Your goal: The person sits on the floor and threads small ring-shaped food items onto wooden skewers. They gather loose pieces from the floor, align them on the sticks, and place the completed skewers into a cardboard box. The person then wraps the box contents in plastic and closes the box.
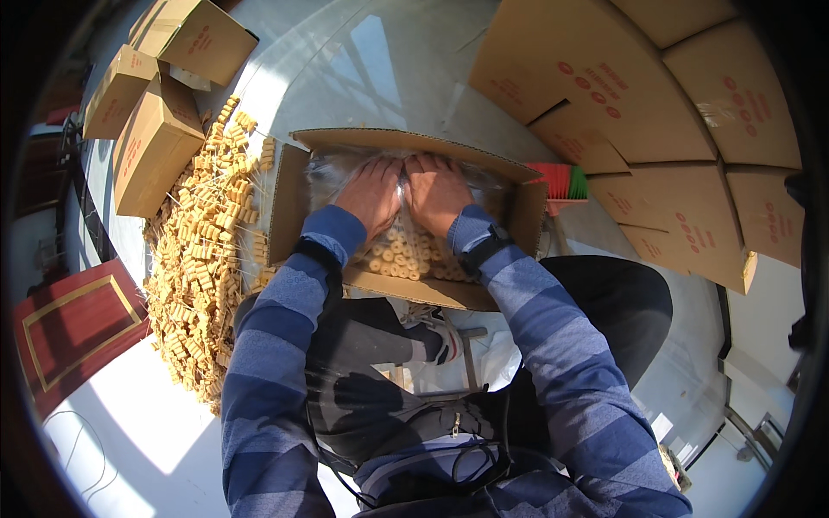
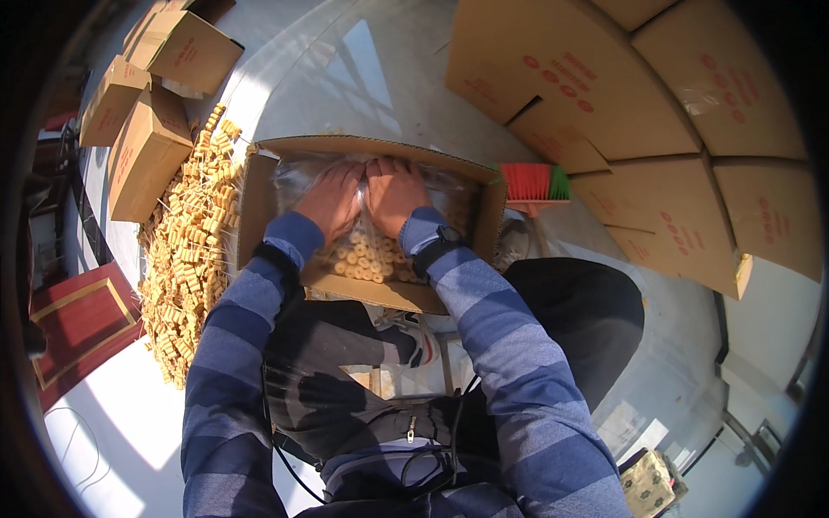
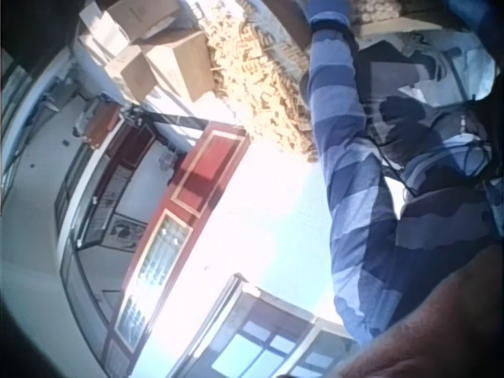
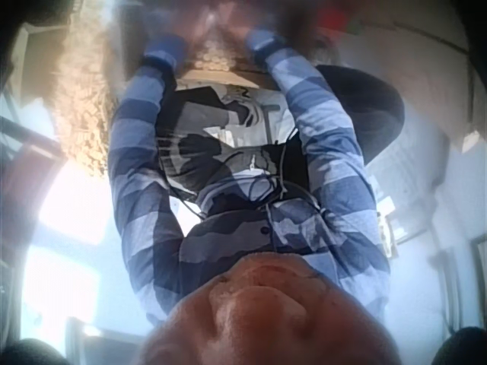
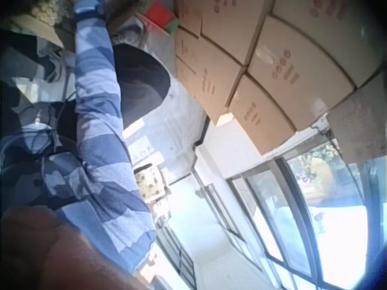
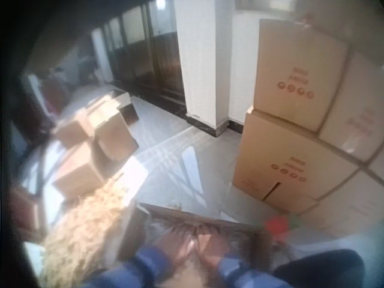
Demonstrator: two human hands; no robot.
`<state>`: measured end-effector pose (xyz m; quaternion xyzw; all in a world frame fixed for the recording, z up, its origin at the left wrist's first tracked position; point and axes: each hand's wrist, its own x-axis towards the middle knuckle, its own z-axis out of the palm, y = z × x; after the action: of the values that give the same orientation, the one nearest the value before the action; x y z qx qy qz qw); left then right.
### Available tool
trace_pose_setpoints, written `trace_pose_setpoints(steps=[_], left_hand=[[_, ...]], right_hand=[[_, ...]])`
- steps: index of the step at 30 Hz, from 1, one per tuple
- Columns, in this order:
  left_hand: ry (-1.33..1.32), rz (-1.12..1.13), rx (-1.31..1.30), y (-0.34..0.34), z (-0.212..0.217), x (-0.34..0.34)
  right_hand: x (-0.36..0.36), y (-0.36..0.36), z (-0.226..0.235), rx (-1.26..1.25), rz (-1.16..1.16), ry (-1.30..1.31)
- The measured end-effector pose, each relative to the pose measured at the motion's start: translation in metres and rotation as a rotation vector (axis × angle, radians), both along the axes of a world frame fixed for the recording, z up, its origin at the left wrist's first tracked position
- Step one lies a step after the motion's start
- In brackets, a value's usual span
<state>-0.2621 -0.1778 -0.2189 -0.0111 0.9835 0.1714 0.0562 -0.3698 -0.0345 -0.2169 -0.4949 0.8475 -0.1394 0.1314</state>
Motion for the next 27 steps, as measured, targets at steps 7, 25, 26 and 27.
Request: trace_pose_setpoints(steps=[7, 25, 26, 27], left_hand=[[-0.081, -0.004, 0.002, -0.01, -0.017, -0.01], [-0.163, 0.404, -0.075, -0.03, 0.04, 0.041], [-0.172, 0.372, -0.068, -0.033, 0.033, 0.033], [-0.184, 0.346, -0.046, -0.034, 0.027, 0.025]], right_hand=[[-0.005, -0.01, 0.005, 0.101, -0.065, -0.148], [0.014, -0.025, -0.003, 0.201, -0.2, -0.036], [0.014, -0.026, -0.003, 0.202, -0.208, -0.035], [0.014, -0.027, -0.003, 0.219, -0.217, -0.038]])
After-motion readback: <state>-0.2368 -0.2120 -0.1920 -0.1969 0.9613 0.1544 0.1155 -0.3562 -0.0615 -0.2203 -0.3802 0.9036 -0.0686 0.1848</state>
